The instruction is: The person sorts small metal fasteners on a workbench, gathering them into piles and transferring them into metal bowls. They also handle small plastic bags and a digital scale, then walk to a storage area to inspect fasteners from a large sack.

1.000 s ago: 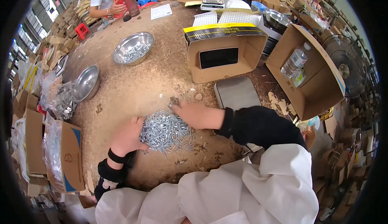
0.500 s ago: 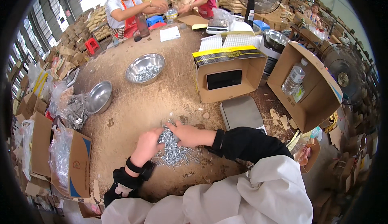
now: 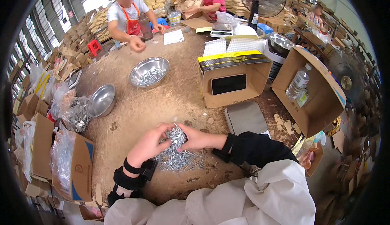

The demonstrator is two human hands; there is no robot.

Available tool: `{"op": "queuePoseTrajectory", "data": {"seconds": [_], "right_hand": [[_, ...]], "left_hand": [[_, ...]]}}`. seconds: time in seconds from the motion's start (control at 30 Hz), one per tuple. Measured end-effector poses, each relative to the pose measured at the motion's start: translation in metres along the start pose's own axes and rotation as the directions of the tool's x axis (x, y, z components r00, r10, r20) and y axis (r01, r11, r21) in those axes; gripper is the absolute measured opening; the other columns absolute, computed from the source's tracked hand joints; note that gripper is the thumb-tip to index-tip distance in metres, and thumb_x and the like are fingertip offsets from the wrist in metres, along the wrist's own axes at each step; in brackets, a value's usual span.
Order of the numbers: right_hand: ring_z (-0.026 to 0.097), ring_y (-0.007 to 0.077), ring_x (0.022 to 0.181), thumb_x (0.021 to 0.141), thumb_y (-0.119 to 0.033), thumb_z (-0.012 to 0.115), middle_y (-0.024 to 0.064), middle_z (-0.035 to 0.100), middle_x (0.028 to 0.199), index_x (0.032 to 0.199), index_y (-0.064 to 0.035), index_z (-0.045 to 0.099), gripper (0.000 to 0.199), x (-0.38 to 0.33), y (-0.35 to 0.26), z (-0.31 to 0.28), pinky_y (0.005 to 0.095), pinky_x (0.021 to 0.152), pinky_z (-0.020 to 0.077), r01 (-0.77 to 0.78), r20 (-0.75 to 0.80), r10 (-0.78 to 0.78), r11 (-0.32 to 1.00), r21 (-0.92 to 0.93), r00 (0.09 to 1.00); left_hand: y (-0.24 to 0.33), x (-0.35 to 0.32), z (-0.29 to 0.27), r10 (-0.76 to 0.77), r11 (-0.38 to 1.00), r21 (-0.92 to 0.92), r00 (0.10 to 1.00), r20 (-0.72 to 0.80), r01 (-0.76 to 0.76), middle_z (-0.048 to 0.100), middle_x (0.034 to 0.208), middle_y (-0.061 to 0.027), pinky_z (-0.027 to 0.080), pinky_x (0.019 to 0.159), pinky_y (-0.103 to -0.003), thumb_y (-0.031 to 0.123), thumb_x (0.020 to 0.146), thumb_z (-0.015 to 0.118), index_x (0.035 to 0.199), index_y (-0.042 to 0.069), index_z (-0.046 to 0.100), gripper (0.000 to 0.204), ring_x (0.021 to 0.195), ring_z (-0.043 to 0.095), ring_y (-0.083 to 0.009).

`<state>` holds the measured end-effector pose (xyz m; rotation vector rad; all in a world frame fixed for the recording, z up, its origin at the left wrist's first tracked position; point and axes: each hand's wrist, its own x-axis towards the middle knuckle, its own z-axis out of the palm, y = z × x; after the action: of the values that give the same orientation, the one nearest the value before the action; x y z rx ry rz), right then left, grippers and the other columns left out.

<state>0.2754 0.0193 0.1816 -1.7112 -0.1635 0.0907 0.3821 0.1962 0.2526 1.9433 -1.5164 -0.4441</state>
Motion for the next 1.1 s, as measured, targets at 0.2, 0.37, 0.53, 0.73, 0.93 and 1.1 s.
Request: {"op": "queuePoseTrajectory", "data": {"seconds": [0.2,0.37,0.53,0.73,0.93,1.1], "right_hand": [[0.048,0.0116,0.11,0.071,0.007,0.072,0.0036,0.047,0.121,0.138,-0.0068,0.03,0.08,0.016,-0.016,-0.012,0.0285,0.094,0.0427,-0.077,0.053,0.068,0.98,0.184,0.996],[0.051,0.0102,0.105,0.071,0.008,0.072,0.001,0.051,0.115,0.137,-0.0086,0.033,0.079,0.043,-0.044,-0.031,0.027,0.091,0.0442,-0.028,-0.064,0.035,0.994,0.109,0.997],[0.053,0.0113,0.1,0.07,0.004,0.075,0.0012,0.054,0.109,0.136,-0.0083,0.036,0.078,0.098,-0.054,-0.058,0.0275,0.087,0.0455,0.001,-0.151,0.014,0.995,0.101,0.988],[0.057,0.0137,0.091,0.067,0.008,0.072,0.0045,0.057,0.102,0.131,-0.0061,0.036,0.075,0.194,-0.041,-0.088,0.0281,0.077,0.0491,0.071,-0.408,-0.046,0.996,0.047,0.912],[0.061,0.0157,0.073,0.062,-0.002,0.079,0.0106,0.058,0.1,0.135,-0.0011,0.031,0.087,0.272,0.001,-0.128,0.0279,0.052,0.0502,-0.221,-0.59,0.072,0.958,-0.184,0.804],[0.059,0.0158,0.057,0.06,-0.018,0.083,0.0114,0.061,0.084,0.138,0.005,0.025,0.1,0.289,-0.007,-0.131,0.0267,0.042,0.0463,-0.419,-0.589,0.232,0.885,-0.202,0.774]], "left_hand": [[-0.004,-0.038,-0.026,-0.033,0.99,-0.142,0.962,-0.271,-0.006,0.059,0.106,-0.008,0.045,0.069,-0.029,0.0,0.075,0.063,0.118,0.003,0.054,0.044,0.074,0.056,-0.0157],[-0.032,-0.07,-0.032,-0.152,0.985,-0.131,0.92,-0.362,0.111,0.062,0.092,-0.0062,0.041,0.06,-0.026,0.001,0.077,0.062,0.11,0.004,0.06,0.034,0.07,0.056,-0.0143],[-0.06,-0.099,-0.018,-0.294,0.955,-0.163,0.858,-0.422,0.247,0.064,0.084,-0.0022,0.038,0.054,-0.022,0.001,0.079,0.061,0.104,0.005,0.064,0.025,0.069,0.056,-0.0098],[-0.072,-0.103,-0.022,-0.292,0.956,-0.123,0.842,-0.454,0.266,0.064,0.082,-0.0073,0.044,0.056,-0.026,0.003,0.079,0.063,0.099,0.005,0.064,0.02,0.069,0.06,-0.0157],[-0.07,-0.104,-0.021,-0.263,0.961,-0.031,0.868,-0.421,0.276,0.064,0.083,-0.0114,0.05,0.061,-0.034,0.007,0.078,0.064,0.093,0.005,0.063,0.015,0.069,0.063,-0.0252],[-0.079,-0.11,-0.02,-0.238,0.963,0.022,0.882,-0.406,0.27,0.063,0.082,-0.0113,0.05,0.062,-0.035,0.01,0.079,0.064,0.093,0.005,0.063,0.015,0.071,0.063,-0.0275]]}}
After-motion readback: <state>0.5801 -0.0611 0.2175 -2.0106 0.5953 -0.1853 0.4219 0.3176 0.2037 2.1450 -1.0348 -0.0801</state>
